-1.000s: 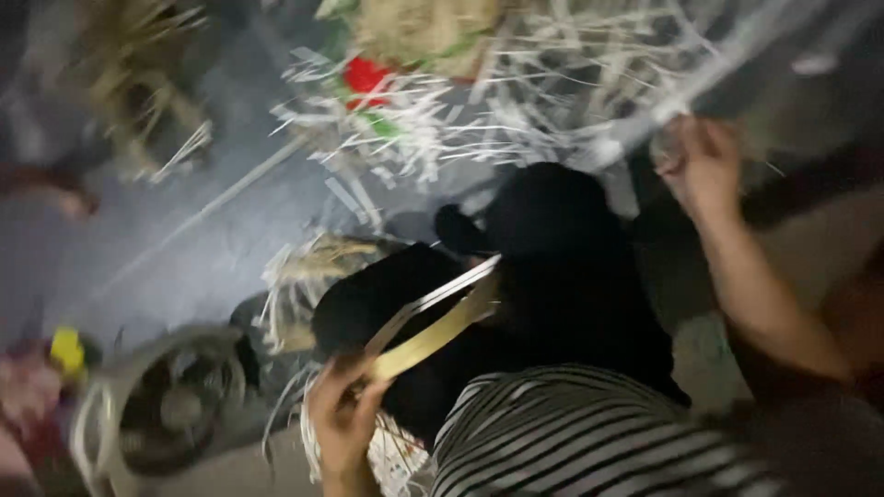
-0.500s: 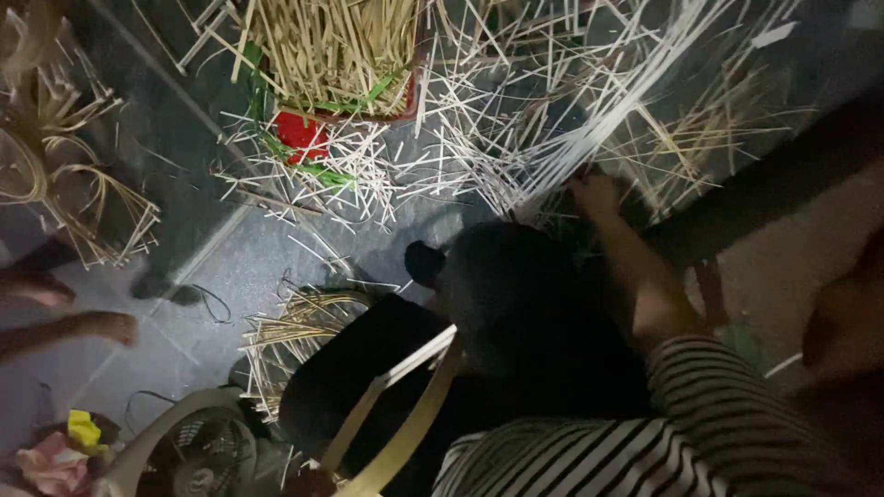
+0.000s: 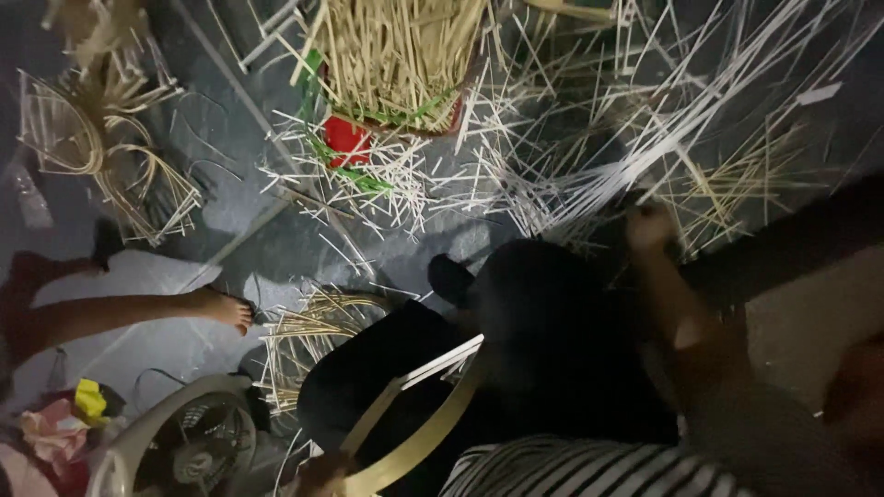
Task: The recorder is assembling and securing bamboo or rattan frame components using white adhesive tape or plastic strips.
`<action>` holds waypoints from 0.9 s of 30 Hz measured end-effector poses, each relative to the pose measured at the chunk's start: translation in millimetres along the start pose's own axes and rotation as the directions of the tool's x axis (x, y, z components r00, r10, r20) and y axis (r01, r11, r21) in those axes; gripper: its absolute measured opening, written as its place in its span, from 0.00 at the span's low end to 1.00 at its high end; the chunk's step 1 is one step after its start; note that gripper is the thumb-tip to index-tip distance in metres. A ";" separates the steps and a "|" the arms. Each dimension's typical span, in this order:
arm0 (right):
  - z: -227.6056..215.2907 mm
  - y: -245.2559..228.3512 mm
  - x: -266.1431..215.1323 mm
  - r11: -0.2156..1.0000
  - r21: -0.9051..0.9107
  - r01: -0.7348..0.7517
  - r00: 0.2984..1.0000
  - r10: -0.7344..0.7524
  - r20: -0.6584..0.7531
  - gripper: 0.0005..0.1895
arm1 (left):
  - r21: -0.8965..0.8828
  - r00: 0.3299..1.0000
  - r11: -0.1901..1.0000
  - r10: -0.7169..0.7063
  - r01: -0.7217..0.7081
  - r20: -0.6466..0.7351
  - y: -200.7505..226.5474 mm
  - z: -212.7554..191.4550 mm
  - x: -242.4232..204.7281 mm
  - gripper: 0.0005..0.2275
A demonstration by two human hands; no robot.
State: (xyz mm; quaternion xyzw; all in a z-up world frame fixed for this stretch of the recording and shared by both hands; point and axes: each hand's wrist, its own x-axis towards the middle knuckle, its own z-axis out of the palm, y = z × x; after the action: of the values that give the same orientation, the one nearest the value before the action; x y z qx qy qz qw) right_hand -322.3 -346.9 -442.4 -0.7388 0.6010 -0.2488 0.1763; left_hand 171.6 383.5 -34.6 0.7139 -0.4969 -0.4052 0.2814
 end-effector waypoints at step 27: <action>-300.8 -472.7 129.6 0.743 0.630 0.226 -0.095 -0.626 0.774 0.11 | -0.116 0.875 0.986 0.052 -0.123 -0.481 313.3 25.7 333.7 0.10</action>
State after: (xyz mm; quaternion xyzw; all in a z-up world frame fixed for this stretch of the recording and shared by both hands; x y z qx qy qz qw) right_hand -98.4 -359.9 87.1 -0.8185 -0.0010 0.1803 0.5454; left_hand 58.0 -38.3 104.6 0.7463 -0.4141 -0.2387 0.4632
